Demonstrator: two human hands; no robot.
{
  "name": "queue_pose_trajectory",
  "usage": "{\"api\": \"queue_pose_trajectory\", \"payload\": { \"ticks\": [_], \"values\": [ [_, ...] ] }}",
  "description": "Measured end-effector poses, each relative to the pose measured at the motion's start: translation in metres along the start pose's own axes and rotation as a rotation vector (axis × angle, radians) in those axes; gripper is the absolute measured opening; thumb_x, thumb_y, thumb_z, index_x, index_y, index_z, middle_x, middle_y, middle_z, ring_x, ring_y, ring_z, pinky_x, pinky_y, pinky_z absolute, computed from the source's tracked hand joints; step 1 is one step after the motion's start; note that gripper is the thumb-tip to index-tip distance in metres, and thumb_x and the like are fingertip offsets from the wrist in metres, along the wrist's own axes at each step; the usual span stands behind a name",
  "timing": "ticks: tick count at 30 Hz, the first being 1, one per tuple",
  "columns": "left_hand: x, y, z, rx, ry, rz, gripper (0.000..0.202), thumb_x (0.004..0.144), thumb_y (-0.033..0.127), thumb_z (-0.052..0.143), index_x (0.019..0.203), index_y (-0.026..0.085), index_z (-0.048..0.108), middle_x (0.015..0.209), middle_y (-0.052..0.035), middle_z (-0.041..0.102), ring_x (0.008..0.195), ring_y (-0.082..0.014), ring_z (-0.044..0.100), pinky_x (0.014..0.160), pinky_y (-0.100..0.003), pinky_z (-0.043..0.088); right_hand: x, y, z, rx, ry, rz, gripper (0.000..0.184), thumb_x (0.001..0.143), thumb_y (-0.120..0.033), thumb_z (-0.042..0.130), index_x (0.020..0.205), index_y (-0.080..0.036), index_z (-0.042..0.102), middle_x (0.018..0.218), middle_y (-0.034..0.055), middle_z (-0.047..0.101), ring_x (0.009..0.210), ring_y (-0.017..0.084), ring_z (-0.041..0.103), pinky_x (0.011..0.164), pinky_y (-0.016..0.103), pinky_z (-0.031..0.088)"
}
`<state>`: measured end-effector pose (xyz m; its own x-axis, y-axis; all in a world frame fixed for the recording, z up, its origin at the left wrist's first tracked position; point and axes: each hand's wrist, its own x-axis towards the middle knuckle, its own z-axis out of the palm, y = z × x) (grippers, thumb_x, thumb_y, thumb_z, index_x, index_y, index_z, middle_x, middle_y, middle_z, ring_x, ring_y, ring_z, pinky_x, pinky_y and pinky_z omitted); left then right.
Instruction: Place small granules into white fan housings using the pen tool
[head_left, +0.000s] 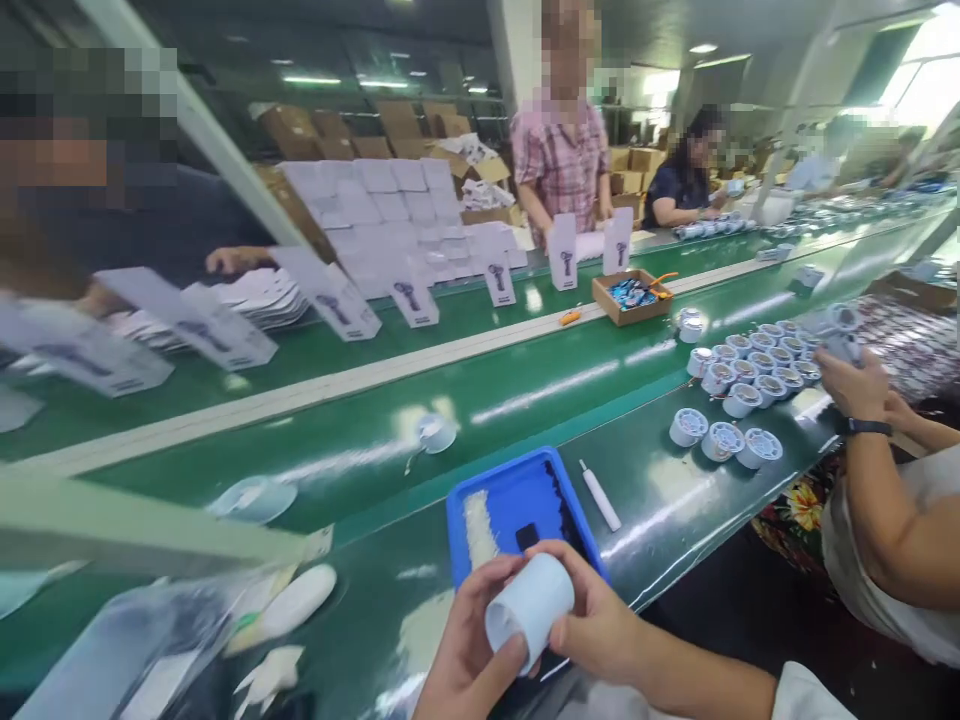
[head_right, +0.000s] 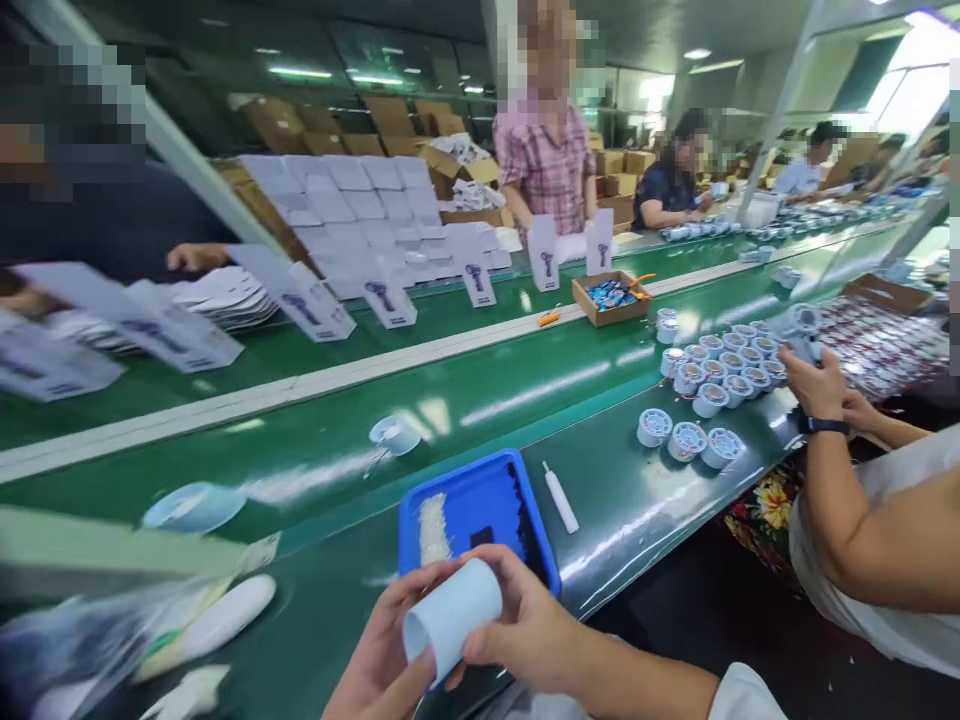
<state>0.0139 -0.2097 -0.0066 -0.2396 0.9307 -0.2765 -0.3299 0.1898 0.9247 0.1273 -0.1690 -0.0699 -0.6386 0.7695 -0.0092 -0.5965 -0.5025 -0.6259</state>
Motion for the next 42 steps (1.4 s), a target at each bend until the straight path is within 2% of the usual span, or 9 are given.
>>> {"api": "queue_pose_trajectory", "payload": {
  "ticks": [9,15,20,24,29,32,35,37,42],
  "values": [
    [0.009,-0.002,0.006,0.187,-0.123,0.08,0.036,0.083,0.05,0.057,0.104,0.021,0.056,0.109,-0.007,0.053,0.064,-0.0091,0.051,0.043,-0.019,0.047,-0.007,-0.019,0.002,0.033,0.11,0.185,0.075,0.057,-0.049,0.088,0.117,-0.027,0.051,0.095,0.0003,0.064,0.067,0.011,0.062,0.056,0.022,0.052],
    [0.007,-0.003,0.001,0.4,-0.02,0.343,0.021,0.092,0.031,0.047,0.106,0.022,0.06,0.112,-0.0101,0.057,0.104,-0.0198,0.059,0.088,-0.034,0.054,-0.006,-0.021,0.0,-0.039,0.108,0.235,0.071,0.062,-0.065,0.078,0.116,-0.026,0.053,0.072,-0.0041,0.061,0.047,0.01,0.053,0.053,0.027,0.05],
    [0.004,-0.002,-0.008,0.583,-0.229,0.585,0.043,0.088,0.032,0.058,0.129,0.026,0.048,0.134,-0.0127,0.052,0.13,-0.0258,0.048,0.106,-0.043,0.046,-0.003,-0.018,-0.003,-0.088,0.061,0.306,0.069,0.064,-0.085,0.056,0.089,-0.021,0.06,0.054,-0.004,0.054,0.046,0.011,0.05,0.052,0.027,0.047],
    [0.007,0.001,-0.012,0.747,-0.296,0.59,0.067,0.08,0.034,0.071,0.138,0.027,0.039,0.138,-0.0124,0.054,0.134,-0.0275,0.047,0.11,-0.048,0.043,0.0,-0.023,-0.006,-0.218,-0.001,0.4,0.072,0.068,-0.09,0.044,0.072,-0.019,0.057,0.044,-0.0042,0.046,0.039,0.011,0.045,0.039,0.024,0.038],
    [0.016,0.004,-0.018,0.89,-0.18,0.664,0.042,0.084,0.018,0.058,0.126,0.023,0.052,0.123,-0.0096,0.064,0.117,-0.0231,0.059,0.104,-0.043,0.049,-0.003,-0.061,0.01,-0.616,0.348,0.017,0.034,0.084,-0.046,0.066,0.109,-0.023,0.059,0.06,-0.0063,0.055,0.049,0.008,0.045,0.051,0.021,0.046],
    [0.022,0.0,-0.018,0.998,-0.139,0.777,0.042,0.083,0.007,0.05,0.123,0.02,0.054,0.116,-0.0093,0.065,0.115,-0.0236,0.057,0.102,-0.045,0.049,-0.009,-0.083,0.028,-0.586,0.263,-0.199,0.023,0.09,-0.043,0.057,0.107,-0.028,0.059,0.074,-0.0029,0.062,0.058,0.011,0.054,0.076,0.038,0.058],
    [0.026,-0.006,-0.013,1.04,-0.135,0.855,0.044,0.083,0.003,0.045,0.122,0.021,0.052,0.113,-0.0086,0.065,0.112,-0.0226,0.056,0.098,-0.044,0.05,-0.012,-0.092,0.04,-0.574,0.132,-0.225,0.033,0.088,-0.055,0.057,0.109,-0.029,0.06,0.099,0.0045,0.066,0.096,0.02,0.065,0.093,0.048,0.054],
    [0.026,-0.008,-0.011,1.039,-0.132,0.879,0.043,0.084,0.003,0.045,0.122,0.021,0.05,0.111,-0.0083,0.065,0.111,-0.0219,0.056,0.096,-0.043,0.05,-0.011,-0.094,0.041,-0.56,0.058,-0.187,0.043,0.084,-0.064,0.057,0.107,-0.027,0.061,0.098,0.0059,0.066,0.097,0.02,0.065,0.085,0.042,0.057],
    [0.028,-0.011,-0.014,1.093,-0.045,0.895,0.039,0.084,0.003,0.046,0.119,0.021,0.051,0.111,-0.0085,0.064,0.108,-0.0215,0.056,0.095,-0.04,0.049,-0.007,-0.097,0.038,-0.282,-0.136,-0.24,0.044,0.093,-0.065,0.036,0.093,-0.029,0.061,0.06,-0.0036,0.055,0.044,0.01,0.054,0.042,0.022,0.048]
  ]
}}
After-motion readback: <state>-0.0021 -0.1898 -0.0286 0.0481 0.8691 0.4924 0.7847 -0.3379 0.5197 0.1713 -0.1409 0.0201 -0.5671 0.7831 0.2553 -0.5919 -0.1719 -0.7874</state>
